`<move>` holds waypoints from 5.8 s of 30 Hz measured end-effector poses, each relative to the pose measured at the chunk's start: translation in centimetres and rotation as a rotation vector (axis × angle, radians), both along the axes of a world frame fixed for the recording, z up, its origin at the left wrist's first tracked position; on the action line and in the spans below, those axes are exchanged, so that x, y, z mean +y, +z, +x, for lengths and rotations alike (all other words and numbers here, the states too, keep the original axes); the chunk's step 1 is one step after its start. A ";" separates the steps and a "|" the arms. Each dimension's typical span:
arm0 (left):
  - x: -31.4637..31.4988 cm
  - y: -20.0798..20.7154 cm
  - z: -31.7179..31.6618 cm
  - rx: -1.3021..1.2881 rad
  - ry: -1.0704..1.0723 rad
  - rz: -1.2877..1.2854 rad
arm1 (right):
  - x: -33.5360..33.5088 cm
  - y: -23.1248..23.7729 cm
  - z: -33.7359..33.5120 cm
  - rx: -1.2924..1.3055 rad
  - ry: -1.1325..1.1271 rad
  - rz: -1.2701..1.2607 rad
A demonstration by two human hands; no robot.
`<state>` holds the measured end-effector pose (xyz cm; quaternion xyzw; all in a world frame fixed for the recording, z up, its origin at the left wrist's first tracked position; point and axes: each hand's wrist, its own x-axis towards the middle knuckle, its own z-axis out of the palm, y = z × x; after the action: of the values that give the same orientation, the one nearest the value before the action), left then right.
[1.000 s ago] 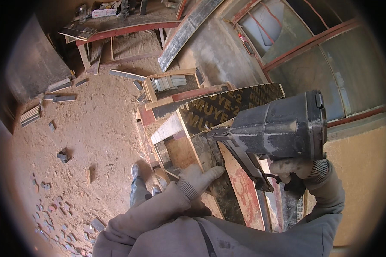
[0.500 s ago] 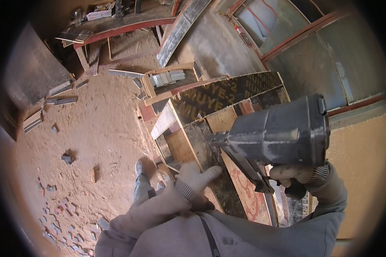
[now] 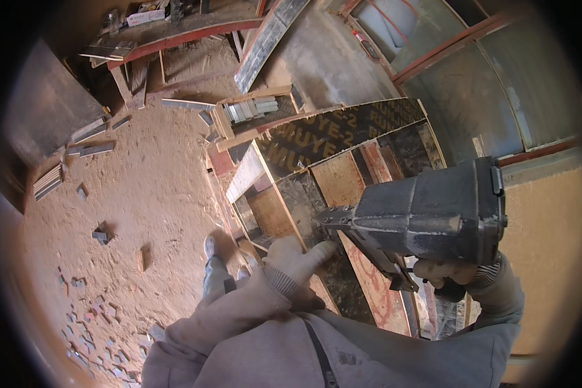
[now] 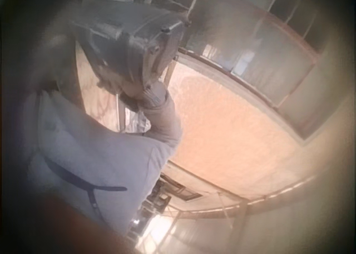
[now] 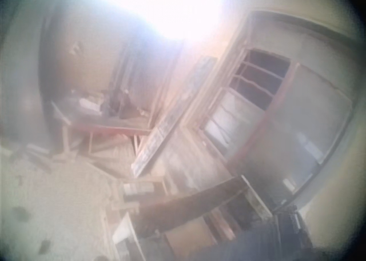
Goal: The person loads nails into a pneumatic nail gun, trims fasteners with pliers, and uses the nail gun to fasten thin wooden strips onto curved wooden formwork panels, working around a red work table with a hammer and tape measure nearby.
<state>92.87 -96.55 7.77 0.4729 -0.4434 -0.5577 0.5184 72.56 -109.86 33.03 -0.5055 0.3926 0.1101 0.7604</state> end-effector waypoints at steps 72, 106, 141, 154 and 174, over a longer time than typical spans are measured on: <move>-34.5 -2.8 10.0 1.683 -0.995 1.292 | -6.9 -0.2 17.4 0.022 -1.341 -0.091; -34.8 -2.0 10.5 1.689 -0.987 1.296 | -9.9 0.4 19.2 0.196 -1.718 0.143; -36.2 -6.9 15.6 1.090 -0.915 1.106 | -12.0 2.6 20.5 0.582 -1.332 -0.296; -42.3 -7.6 17.1 0.990 -0.678 0.909 | -11.7 1.6 19.3 0.589 -1.313 -0.240; -52.8 -2.8 -1.6 1.278 -0.808 1.290 | -16.1 2.5 10.1 0.391 -1.241 -0.461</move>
<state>91.24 -149.36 4.98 0.0881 0.1798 -0.9769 0.0745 82.67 -125.95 35.55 -0.3070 0.7525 -0.3428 0.4712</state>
